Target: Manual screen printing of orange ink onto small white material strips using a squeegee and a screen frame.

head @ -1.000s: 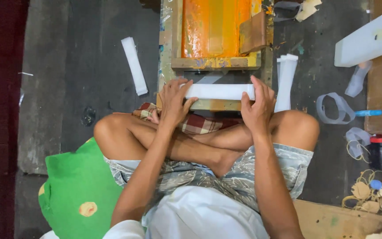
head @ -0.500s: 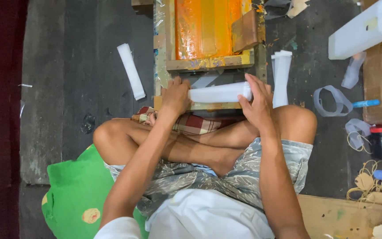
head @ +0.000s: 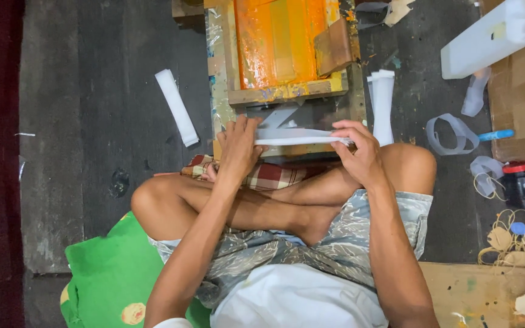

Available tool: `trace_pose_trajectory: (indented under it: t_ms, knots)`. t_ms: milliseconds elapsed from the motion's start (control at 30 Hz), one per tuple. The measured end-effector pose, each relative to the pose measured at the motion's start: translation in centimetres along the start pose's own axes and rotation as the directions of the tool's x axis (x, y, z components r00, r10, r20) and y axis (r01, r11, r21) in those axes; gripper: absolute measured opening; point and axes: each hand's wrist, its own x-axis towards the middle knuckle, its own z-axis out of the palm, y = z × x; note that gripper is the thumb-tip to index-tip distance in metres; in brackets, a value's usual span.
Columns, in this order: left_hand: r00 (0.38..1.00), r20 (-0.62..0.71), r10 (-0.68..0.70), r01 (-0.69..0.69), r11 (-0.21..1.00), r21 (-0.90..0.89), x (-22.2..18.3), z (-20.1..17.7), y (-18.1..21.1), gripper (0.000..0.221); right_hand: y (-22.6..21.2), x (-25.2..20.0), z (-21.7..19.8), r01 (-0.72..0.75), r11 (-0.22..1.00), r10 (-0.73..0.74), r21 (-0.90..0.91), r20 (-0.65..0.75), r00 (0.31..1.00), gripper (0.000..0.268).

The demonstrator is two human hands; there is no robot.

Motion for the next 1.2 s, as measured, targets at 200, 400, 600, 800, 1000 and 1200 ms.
trace_pose_trajectory:
  t_ms: [200,400,600,800,1000,1200]
  knots:
    - [0.978,-0.172,0.121,-0.147,0.979,-0.144,0.1,-0.1,-1.2,0.018,-2.4,0.9,-0.8,0.039,0.999,-0.038,0.023,-0.059,0.998,0.031]
    - [0.969,-0.228,0.093,-0.177,0.906,-0.384,0.6,1.2,-2.9,0.019,-1.8,1.4,-0.2,0.142,0.99,-0.14,0.009,-0.113,0.984,0.031]
    - [0.97,-0.219,0.109,-0.181,0.921,-0.344,0.6,3.7,-4.1,0.016,-0.9,1.3,0.8,0.07,0.998,-0.07,0.003,-0.113,0.991,0.045]
    - [0.971,-0.221,0.089,-0.182,0.876,-0.447,0.1,2.5,-3.7,0.016,-2.4,1.1,0.0,0.054,0.998,-0.051,0.015,-0.175,0.983,0.054]
    - [0.98,-0.201,-0.011,-0.087,0.878,-0.47,-0.4,3.2,-3.1,0.048,-0.4,0.5,1.1,0.027,0.999,-0.03,-0.021,-0.153,0.988,0.066]
    - [0.943,-0.327,-0.067,-0.153,0.784,-0.602,-0.4,3.8,-0.7,0.035,-0.5,0.6,2.3,0.041,0.996,-0.028,0.074,-0.175,0.984,0.065]
